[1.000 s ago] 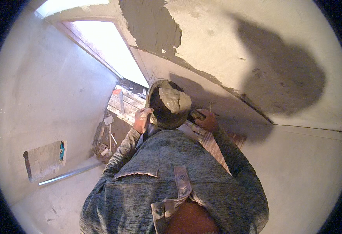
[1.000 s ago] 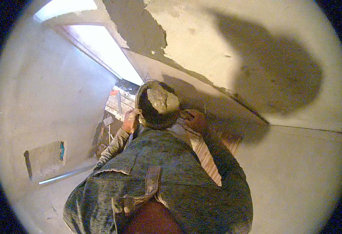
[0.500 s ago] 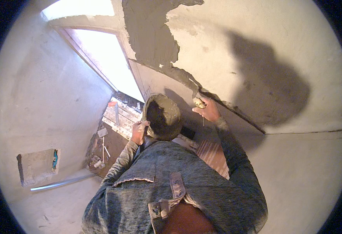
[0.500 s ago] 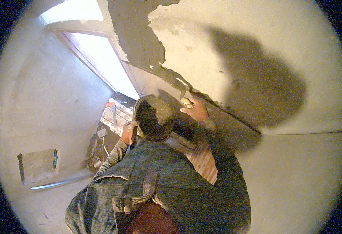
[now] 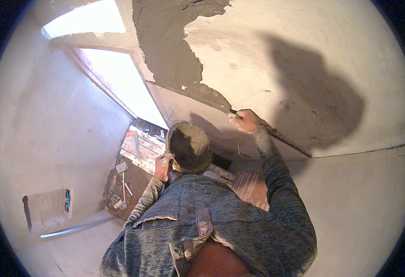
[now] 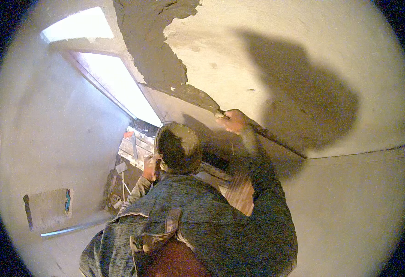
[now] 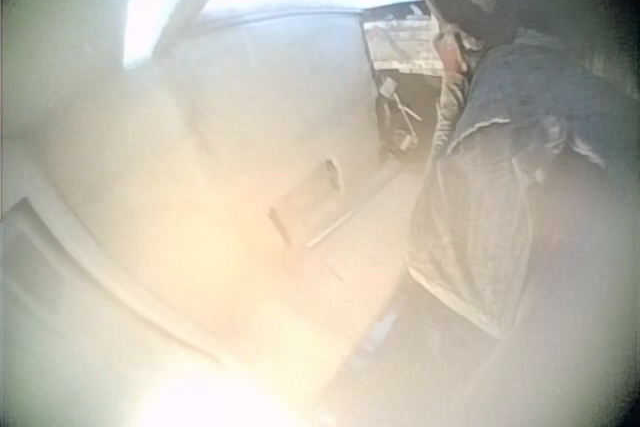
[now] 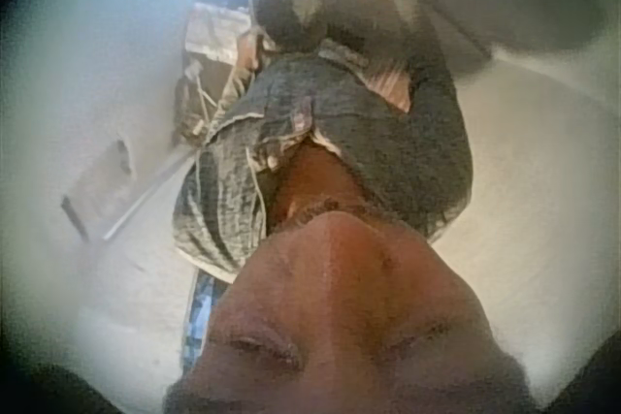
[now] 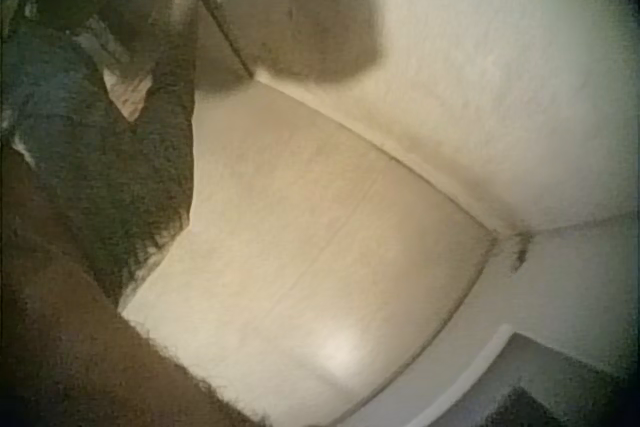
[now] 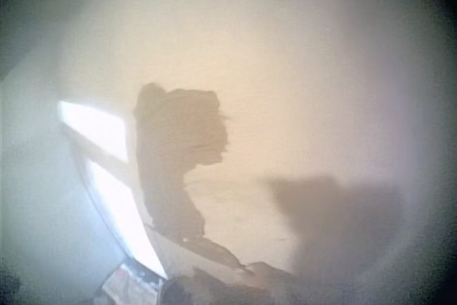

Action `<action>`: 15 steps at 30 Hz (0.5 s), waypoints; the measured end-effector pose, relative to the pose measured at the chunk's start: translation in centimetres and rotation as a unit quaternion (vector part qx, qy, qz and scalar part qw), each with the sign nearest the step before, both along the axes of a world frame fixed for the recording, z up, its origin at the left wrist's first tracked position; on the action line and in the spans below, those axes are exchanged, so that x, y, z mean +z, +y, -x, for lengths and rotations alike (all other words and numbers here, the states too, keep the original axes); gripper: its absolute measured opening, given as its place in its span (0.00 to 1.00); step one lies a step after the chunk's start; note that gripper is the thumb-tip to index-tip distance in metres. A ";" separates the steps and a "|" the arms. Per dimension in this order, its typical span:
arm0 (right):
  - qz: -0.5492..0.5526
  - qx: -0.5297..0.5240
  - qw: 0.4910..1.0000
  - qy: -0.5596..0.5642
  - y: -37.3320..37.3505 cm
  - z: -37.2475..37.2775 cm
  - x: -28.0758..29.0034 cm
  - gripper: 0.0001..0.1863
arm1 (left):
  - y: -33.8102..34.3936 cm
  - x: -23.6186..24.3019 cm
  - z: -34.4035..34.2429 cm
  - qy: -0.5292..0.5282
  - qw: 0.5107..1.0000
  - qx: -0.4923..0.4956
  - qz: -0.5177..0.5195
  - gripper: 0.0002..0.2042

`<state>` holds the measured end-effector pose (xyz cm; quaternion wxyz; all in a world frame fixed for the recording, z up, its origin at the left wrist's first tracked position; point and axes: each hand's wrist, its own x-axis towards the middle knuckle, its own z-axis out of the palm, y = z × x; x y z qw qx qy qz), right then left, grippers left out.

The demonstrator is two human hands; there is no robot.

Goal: The person patches a section of a concrete wall using a trowel to apply wet cement from a bucket.

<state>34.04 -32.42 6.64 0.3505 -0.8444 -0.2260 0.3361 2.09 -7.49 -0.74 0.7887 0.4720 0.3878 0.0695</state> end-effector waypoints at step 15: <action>0.046 0.048 0.954 -0.293 -1.6 3.3 1.0 0.20 | 1.0 0.5 -0.3 0.017 1.000 -0.021 0.016 0.05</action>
